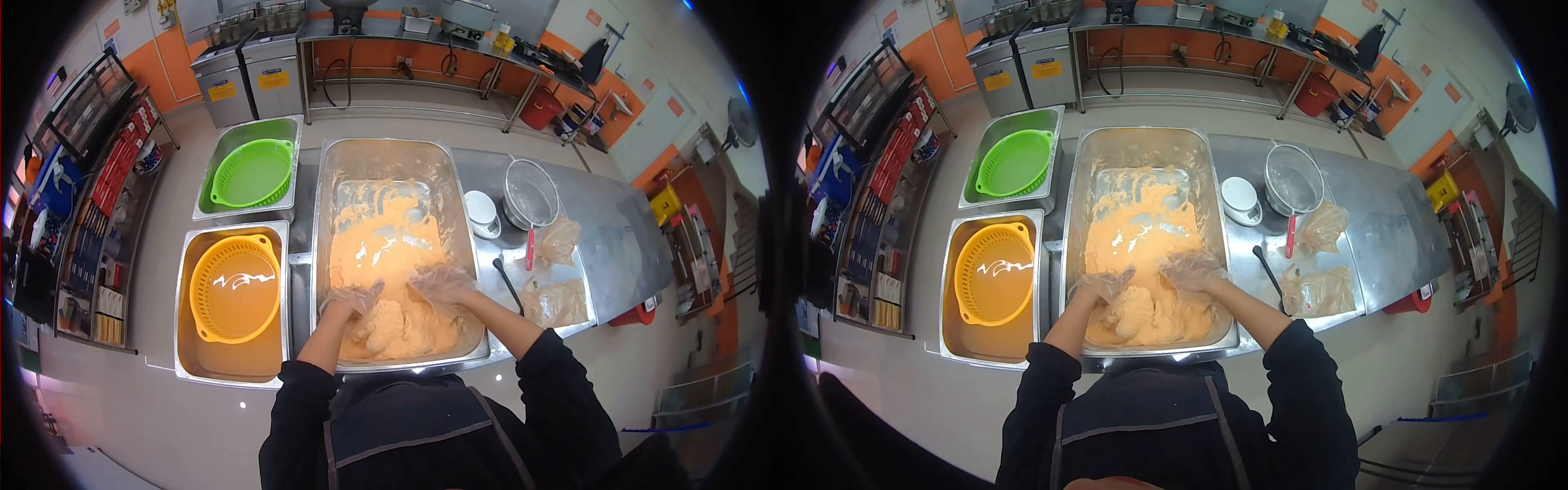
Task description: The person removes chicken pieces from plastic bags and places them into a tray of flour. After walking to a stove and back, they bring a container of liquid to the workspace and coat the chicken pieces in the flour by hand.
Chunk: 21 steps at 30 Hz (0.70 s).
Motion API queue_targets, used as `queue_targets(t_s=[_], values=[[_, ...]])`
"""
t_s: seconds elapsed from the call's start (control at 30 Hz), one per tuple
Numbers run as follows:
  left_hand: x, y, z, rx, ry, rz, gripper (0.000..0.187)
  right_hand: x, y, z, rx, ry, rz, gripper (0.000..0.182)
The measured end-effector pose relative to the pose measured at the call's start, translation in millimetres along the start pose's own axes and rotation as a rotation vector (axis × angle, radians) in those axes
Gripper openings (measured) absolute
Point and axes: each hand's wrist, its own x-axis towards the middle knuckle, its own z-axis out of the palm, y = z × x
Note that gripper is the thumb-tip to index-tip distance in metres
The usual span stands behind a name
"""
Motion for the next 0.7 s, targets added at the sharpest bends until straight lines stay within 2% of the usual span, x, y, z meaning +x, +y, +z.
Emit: queue_targets(t_s=[0.03, 0.1, 0.13, 0.17, 0.23, 0.3, 0.37, 0.43, 0.47, 0.53, 0.57, 0.6, 0.67, 0.7], values=[[-38.0, 22.1, -25.8, -0.039, -0.063, 0.019, 0.082, 6.2, 4.7, 13.7, -0.078, -0.026, -0.071, 0.044], [-41.2, 25.2, -20.2, -0.157, -0.071, 0.001, 0.084, 17.9, 16.9, 49.0, -0.158, -0.044, -0.197, 0.044], [-9.4, 7.7, 12.6, -0.233, -0.012, -0.036, 0.085, 23.2, 23.0, 70.4, -0.158, -0.033, -0.253, 0.044], [6.6, -3.7, 29.4, -0.306, 0.048, -0.075, 0.086, 21.0, 18.8, 75.8, -0.137, -0.002, -0.243, 0.045], [-4.8, 5.8, 16.9, -0.314, -0.122, -0.067, 0.081, 3.9, -2.5, 71.1, -0.078, 0.078, -0.159, 0.047], [-27.0, 24.4, 4.0, -0.348, -0.186, -0.066, 0.073, 0.5, -9.2, 63.0, 0.032, 0.048, -0.028, 0.049], [-49.3, 36.8, -7.4, -0.403, -0.144, -0.084, 0.062, 14.4, -4.0, 57.6, 0.179, -0.112, 0.075, 0.051], [-13.1, 9.1, 15.5, -0.198, -0.152, 0.144, 0.051, 20.1, -7.9, 60.9, 0.131, -0.102, 0.139, 0.054], [9.3, -13.0, 27.5, 0.063, -0.102, 0.442, 0.047, 19.6, -7.9, 61.6, 0.184, -0.06, 0.174, 0.055], [22.8, -23.7, 36.3, 0.269, 0.056, 0.679, 0.039, 17.4, -6.4, 62.9, 0.368, 0.065, 0.238, 0.056], [25.2, -22.4, 36.3, 0.258, 0.133, 0.697, 0.037, 15.6, -4.1, 60.9, 0.497, 0.148, 0.267, 0.057], [28.2, -21.3, 36.3, 0.247, 0.21, 0.713, 0.035, 13.7, -2.5, 57.6, 0.465, 0.169, 0.181, 0.057], [31.0, -15.8, 31.8, -0.109, 0.356, 0.726, 0.031, 15.1, 1.4, 42.3, 0.401, 0.218, 0.01, 0.057], [31.7, -12.6, 32.1, -0.348, 0.327, 0.56, 0.031, 15.6, 3.0, 38.0, 0.276, 0.148, -0.045, 0.057]])
